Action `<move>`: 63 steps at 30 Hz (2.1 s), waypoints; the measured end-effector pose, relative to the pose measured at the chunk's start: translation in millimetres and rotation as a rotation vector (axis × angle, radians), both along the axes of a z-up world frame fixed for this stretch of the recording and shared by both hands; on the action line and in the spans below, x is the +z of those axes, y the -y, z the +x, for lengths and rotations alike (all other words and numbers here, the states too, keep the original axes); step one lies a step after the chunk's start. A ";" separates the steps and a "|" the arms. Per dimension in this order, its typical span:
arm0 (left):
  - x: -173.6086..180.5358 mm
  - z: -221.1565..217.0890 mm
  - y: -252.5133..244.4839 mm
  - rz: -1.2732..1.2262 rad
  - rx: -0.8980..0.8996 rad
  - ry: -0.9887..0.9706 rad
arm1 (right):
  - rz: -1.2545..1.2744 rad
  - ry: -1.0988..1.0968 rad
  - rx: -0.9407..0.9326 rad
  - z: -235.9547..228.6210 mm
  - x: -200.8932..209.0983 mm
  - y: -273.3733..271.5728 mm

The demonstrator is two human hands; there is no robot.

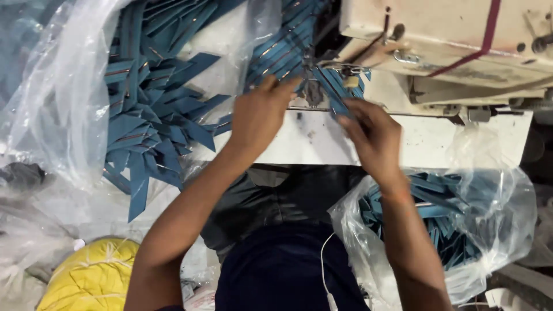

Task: Sewing small fabric components for shoes using an industrial sewing machine.

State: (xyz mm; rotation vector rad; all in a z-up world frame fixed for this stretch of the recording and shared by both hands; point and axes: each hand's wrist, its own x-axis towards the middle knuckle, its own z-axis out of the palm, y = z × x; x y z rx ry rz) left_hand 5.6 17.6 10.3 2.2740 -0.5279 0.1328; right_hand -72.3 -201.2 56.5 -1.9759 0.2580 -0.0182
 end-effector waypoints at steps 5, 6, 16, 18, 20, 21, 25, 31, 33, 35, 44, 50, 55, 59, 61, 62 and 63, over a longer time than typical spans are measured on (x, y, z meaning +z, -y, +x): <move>-36.6 0.6 12.0 0.287 0.019 0.119 | -0.467 0.253 0.131 39.8 -50.6 -23.1; -37.5 2.2 12.6 0.313 0.029 0.184 | -0.559 0.388 0.156 43.5 -55.1 -25.8; -23.2 5.4 11.4 0.428 -0.079 0.224 | -0.823 0.300 0.183 43.2 -48.7 -37.7; -25.6 6.8 13.3 0.405 -0.091 0.201 | -0.854 0.308 0.201 45.9 -48.9 -36.2; -26.7 8.1 14.7 0.421 -0.094 0.208 | -0.851 0.299 0.222 48.6 -50.0 -33.2; -27.2 8.6 15.5 0.438 -0.096 0.217 | -0.849 0.291 0.241 49.7 -50.5 -31.7; -27.2 13.0 16.9 0.443 -0.103 0.213 | -0.849 0.337 0.260 53.9 -55.6 -28.1; -33.8 19.0 20.8 0.384 -0.085 0.189 | -0.858 0.396 0.252 58.5 -55.5 -27.5; -33.4 21.0 20.9 0.381 -0.072 0.198 | -0.846 0.374 0.242 59.8 -57.5 -27.9; -31.7 22.8 21.6 0.395 -0.071 0.195 | -0.837 0.379 0.238 61.8 -58.5 -27.7; -37.9 34.6 28.7 0.391 -0.044 0.219 | -0.804 0.353 0.218 73.1 -63.0 -23.7; -27.4 27.5 12.3 0.288 0.029 0.120 | -0.823 0.353 0.213 51.5 -36.0 1.4; -6.3 21.0 -81.0 0.283 0.309 0.210 | -0.690 0.124 0.088 -45.5 13.4 107.9; -20.6 18.4 -120.0 0.611 0.255 0.277 | -0.645 -0.329 0.060 -110.4 5.3 149.1; -24.2 19.9 -121.9 0.589 0.237 0.283 | -0.595 -0.450 0.093 -125.6 -19.6 151.3; -24.0 20.2 -121.1 0.598 0.233 0.264 | -0.685 -0.354 0.160 -130.3 -33.2 147.4; -23.7 20.5 -121.6 0.606 0.230 0.245 | -0.773 -0.256 0.228 -135.0 -46.6 142.2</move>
